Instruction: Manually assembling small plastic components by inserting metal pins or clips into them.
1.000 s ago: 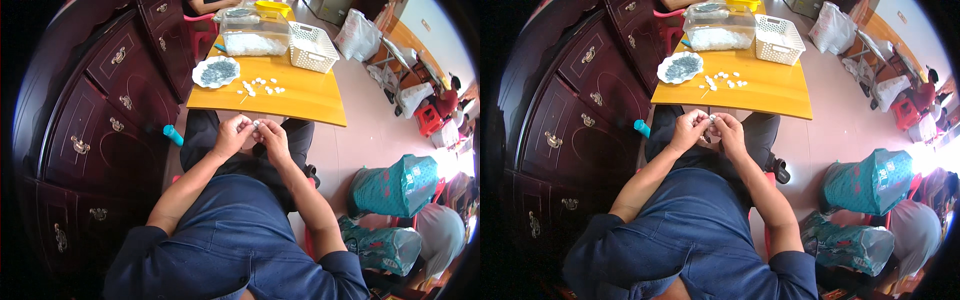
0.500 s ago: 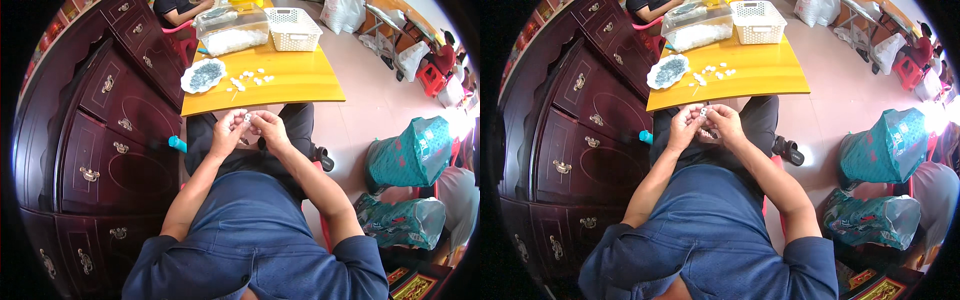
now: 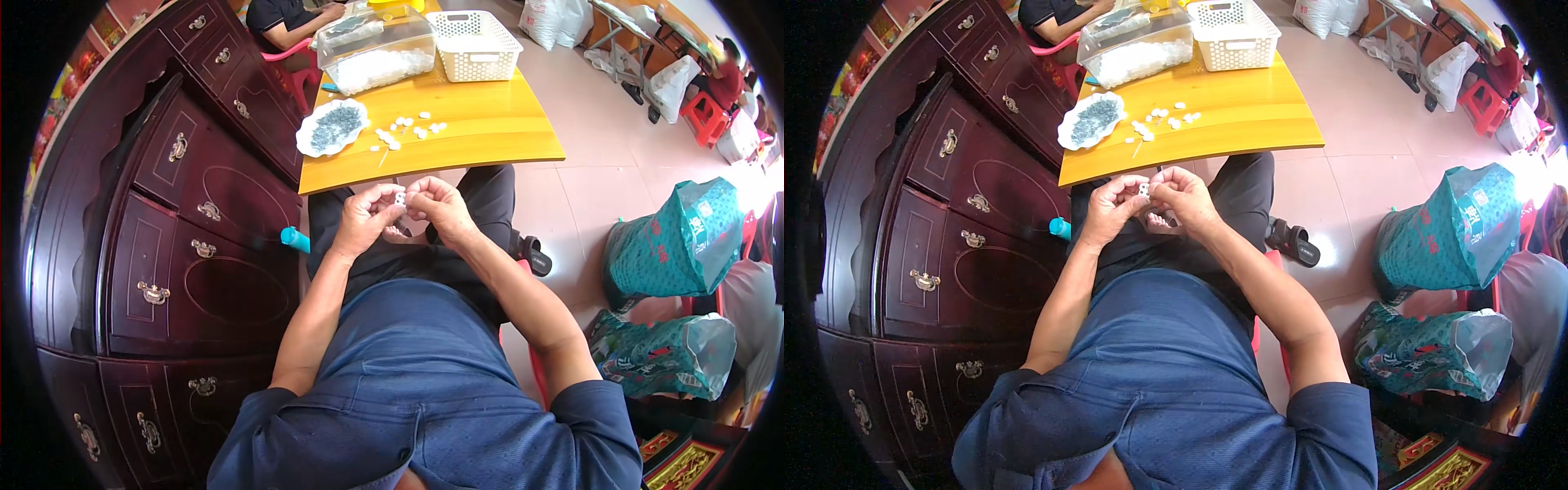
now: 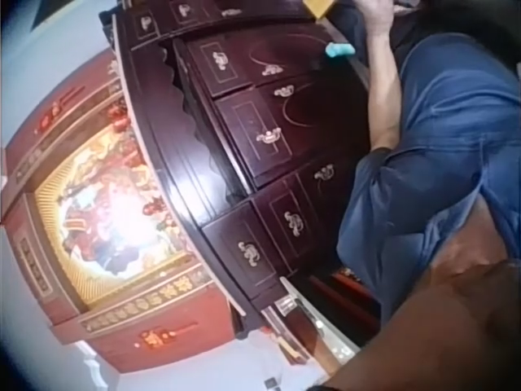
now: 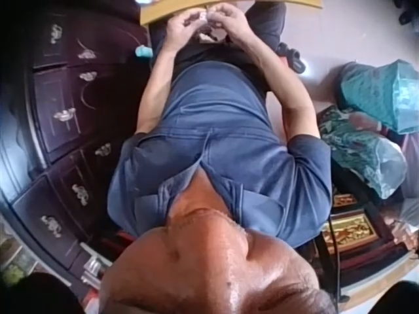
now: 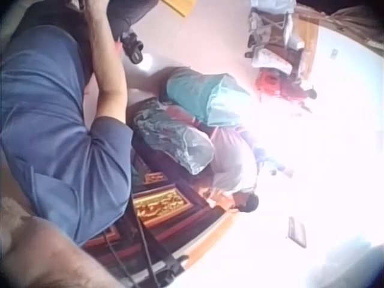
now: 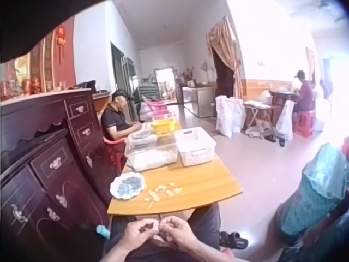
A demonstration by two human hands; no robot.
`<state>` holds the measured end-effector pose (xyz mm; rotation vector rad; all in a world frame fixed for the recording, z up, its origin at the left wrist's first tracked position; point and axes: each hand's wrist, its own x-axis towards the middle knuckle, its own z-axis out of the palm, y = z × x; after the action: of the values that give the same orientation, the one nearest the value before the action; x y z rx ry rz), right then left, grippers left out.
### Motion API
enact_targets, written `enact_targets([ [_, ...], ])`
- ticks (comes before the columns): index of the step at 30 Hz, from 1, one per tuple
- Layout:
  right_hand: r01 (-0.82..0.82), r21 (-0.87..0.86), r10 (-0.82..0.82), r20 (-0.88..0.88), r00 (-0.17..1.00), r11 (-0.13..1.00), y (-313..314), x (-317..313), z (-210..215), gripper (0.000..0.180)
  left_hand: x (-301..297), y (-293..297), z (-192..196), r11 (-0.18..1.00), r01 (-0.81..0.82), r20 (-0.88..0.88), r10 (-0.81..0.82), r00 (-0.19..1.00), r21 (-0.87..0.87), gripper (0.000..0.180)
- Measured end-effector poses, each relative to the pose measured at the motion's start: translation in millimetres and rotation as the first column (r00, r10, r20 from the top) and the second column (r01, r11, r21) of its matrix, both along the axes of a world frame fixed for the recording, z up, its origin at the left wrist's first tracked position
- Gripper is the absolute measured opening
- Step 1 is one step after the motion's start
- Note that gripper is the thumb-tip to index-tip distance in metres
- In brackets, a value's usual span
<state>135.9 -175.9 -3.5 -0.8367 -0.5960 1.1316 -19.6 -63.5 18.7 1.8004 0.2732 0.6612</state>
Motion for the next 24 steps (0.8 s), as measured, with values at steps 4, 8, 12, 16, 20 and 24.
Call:
enact_targets([
  [4,-0.004,-0.003,0.004,0.008,1.0,1.0,0,0,-2,0.008,-1,-1,3,1.0,-0.004,-0.002,0.004,1.0,-0.024,0.025],
  [8,-0.03,0.042,0.03,0.005,1.0,0.999,-2,-5,2,0.007,-7,3,3,1.0,-0.026,-0.052,0.025,0.998,-0.01,0.025],
  [12,-0.027,0.035,0.028,-0.014,1.0,0.999,-5,-7,7,0.007,-8,-1,8,0.998,-0.032,-0.046,0.029,0.998,-0.053,0.023],
  [16,-0.033,0.06,0.034,-0.007,0.999,0.998,-3,-8,3,0.006,-9,-4,16,0.999,-0.045,-0.04,0.046,0.998,0.03,0.021],
  [20,-0.031,0.061,0.03,0.015,0.999,0.998,-5,-9,4,0.007,-8,-5,20,0.993,-0.053,-0.012,0.054,0.998,0.101,0.019],
  [24,0.013,0.086,-0.014,0.009,1.0,0.996,-8,-5,7,0.007,0,-5,25,0.999,-0.021,-0.026,0.022,0.999,0.024,0.017],
])
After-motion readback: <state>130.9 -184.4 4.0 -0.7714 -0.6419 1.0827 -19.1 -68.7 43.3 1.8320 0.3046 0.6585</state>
